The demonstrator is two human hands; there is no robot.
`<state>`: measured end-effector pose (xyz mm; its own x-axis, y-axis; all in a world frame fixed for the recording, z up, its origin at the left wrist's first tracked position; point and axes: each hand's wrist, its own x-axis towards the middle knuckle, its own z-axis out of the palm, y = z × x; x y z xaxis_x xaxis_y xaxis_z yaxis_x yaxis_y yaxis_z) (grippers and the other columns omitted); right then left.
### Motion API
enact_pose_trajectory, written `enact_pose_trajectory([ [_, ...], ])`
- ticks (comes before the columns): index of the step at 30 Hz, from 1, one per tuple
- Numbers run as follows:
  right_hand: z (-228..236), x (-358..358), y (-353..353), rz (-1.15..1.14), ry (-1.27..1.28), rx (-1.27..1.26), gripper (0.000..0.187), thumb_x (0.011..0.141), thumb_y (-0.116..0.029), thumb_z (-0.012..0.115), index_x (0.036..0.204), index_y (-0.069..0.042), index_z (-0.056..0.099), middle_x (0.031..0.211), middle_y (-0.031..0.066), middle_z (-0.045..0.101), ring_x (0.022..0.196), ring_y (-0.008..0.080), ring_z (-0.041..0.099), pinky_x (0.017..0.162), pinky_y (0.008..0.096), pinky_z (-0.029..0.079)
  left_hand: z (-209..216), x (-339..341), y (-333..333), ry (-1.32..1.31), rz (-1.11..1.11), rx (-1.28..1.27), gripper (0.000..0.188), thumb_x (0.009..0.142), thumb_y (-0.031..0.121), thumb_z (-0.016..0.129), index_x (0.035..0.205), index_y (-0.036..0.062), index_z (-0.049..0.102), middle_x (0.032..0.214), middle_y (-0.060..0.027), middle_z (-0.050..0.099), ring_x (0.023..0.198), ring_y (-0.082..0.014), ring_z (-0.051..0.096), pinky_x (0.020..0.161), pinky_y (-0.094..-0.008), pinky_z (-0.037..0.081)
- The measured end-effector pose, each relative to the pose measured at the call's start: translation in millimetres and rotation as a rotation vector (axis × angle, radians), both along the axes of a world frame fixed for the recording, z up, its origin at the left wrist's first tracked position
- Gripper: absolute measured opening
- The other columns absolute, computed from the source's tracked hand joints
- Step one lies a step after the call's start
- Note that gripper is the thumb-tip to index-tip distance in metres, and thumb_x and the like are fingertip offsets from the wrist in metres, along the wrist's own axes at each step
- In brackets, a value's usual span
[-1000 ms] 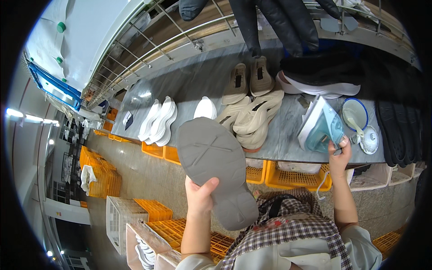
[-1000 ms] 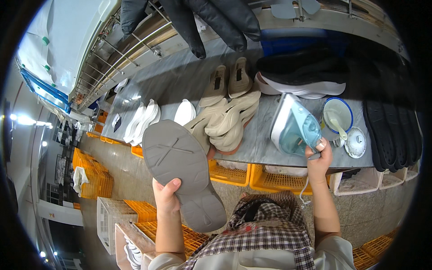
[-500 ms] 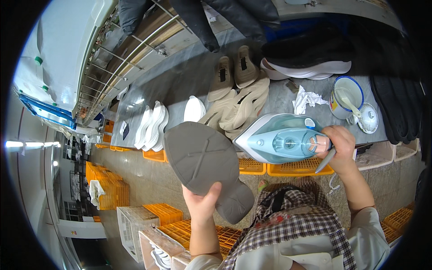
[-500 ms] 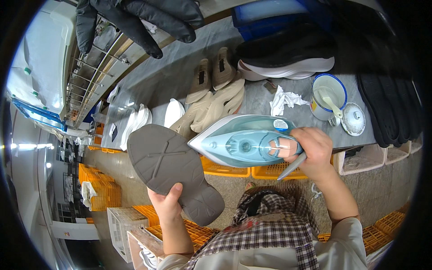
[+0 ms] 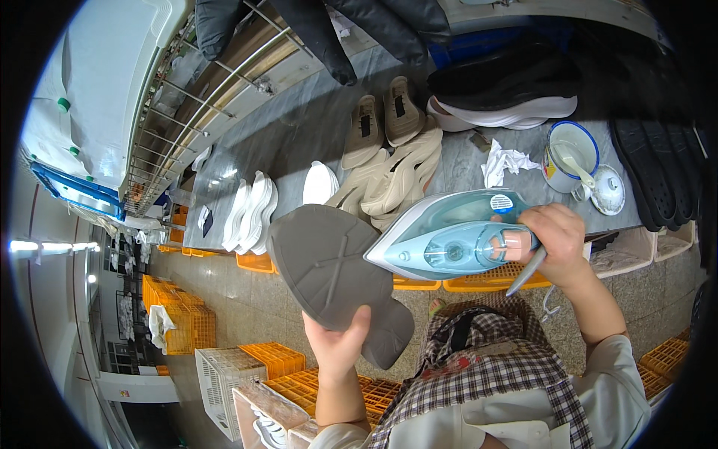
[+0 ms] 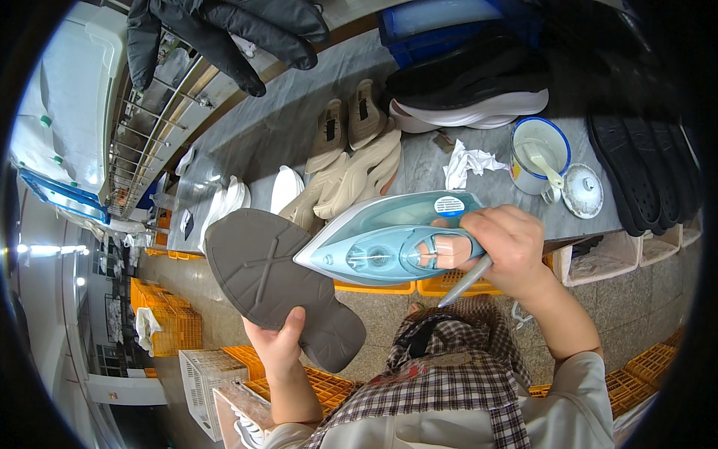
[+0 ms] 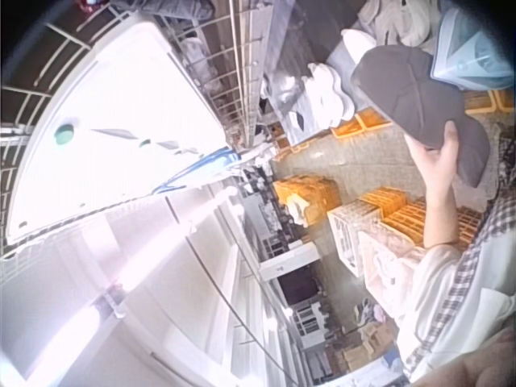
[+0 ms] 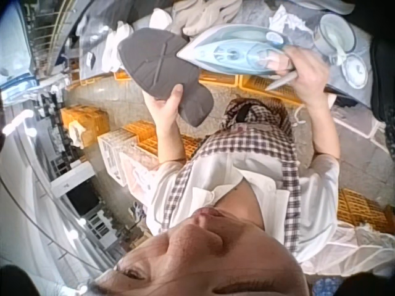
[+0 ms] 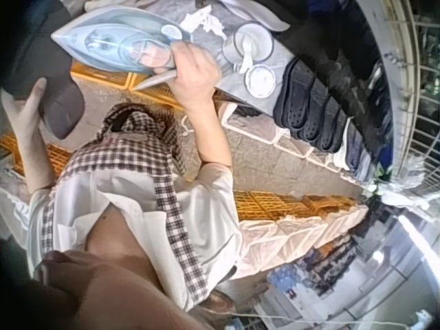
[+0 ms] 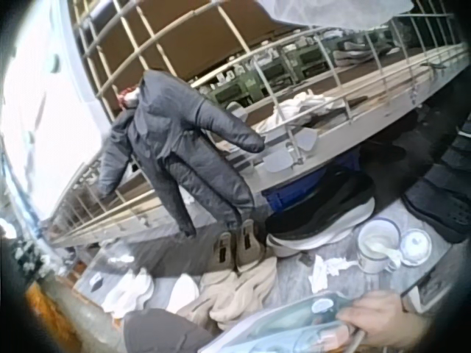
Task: The person picks white shoe insoles from a bin, places them on a table, then uses a steam iron and a small metal tool to press and shape a gray insole. They plug in the iron, move around the workspace, and handle additional insoles and a black-and-white insole before walking through the area.
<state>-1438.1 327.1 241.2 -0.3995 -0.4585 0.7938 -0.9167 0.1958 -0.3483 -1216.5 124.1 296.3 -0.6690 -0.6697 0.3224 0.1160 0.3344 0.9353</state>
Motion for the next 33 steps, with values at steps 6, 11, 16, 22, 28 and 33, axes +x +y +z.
enact_pose_trajectory([
  [6,1,1,0,0.002,0.008,0.003,0.039,0.06,-0.032,0.079,0.076,-0.003,0.058,0.066,0.0087,0.059,0.055,0.0231,0.057,0.05,0.0315,0.044,1,0,5,0.008,-0.005,-0.029,0.054,0.07,-0.005,0.066,0.12,-0.0034,0.044,0.112,-0.0119,0.056,0.101,-0.0182,0.055,0.089,-0.0312,0.043],
  [11,1,1,0,-0.002,0.013,0.007,0.035,0.066,-0.033,0.073,0.076,-0.004,0.058,0.066,0.0083,0.059,0.054,0.0234,0.056,0.05,0.0316,0.044,1,1,5,0.015,-0.015,-0.067,0.054,0.07,-0.006,0.066,0.12,-0.0032,0.044,0.111,-0.0121,0.056,0.1,-0.0184,0.056,0.088,-0.0315,0.044],
  [16,-1,1,2,-0.004,0.016,0.001,0.035,0.068,-0.035,0.072,0.076,-0.004,0.059,0.066,0.0082,0.059,0.055,0.0235,0.056,0.05,0.0316,0.045,1,2,6,0.018,0.007,-0.044,0.053,0.07,-0.006,0.067,0.118,-0.003,0.045,0.111,-0.0122,0.056,0.1,-0.0185,0.056,0.088,-0.0318,0.044],
  [22,-6,0,4,-0.015,0.014,0.011,0.038,0.063,-0.033,0.076,0.076,-0.003,0.058,0.066,0.0089,0.059,0.056,0.0233,0.057,0.051,0.0318,0.044,1,1,7,0.021,0.015,-0.015,0.052,0.07,-0.005,0.067,0.118,-0.003,0.046,0.11,-0.012,0.056,0.1,-0.0183,0.056,0.087,-0.0317,0.044],
  [28,-10,-2,6,-0.026,0.021,0.018,0.041,0.059,-0.032,0.079,0.076,-0.002,0.057,0.066,0.0091,0.059,0.056,0.0232,0.058,0.051,0.0313,0.044,-2,3,6,-0.009,0.018,-0.023,0.058,0.07,0.0,0.071,0.121,-0.004,0.043,0.114,-0.0131,0.055,0.102,-0.0194,0.054,0.091,-0.0325,0.041],
  [33,-9,-1,6,-0.024,0.022,0.02,0.041,0.058,-0.032,0.08,0.076,-0.002,0.057,0.066,0.0092,0.059,0.056,0.0232,0.058,0.05,0.0313,0.044,-5,4,6,-0.032,0.027,-0.031,0.063,0.07,0.003,0.073,0.124,-0.0043,0.041,0.117,-0.0133,0.053,0.105,-0.0196,0.052,0.093,-0.0327,0.039],
])
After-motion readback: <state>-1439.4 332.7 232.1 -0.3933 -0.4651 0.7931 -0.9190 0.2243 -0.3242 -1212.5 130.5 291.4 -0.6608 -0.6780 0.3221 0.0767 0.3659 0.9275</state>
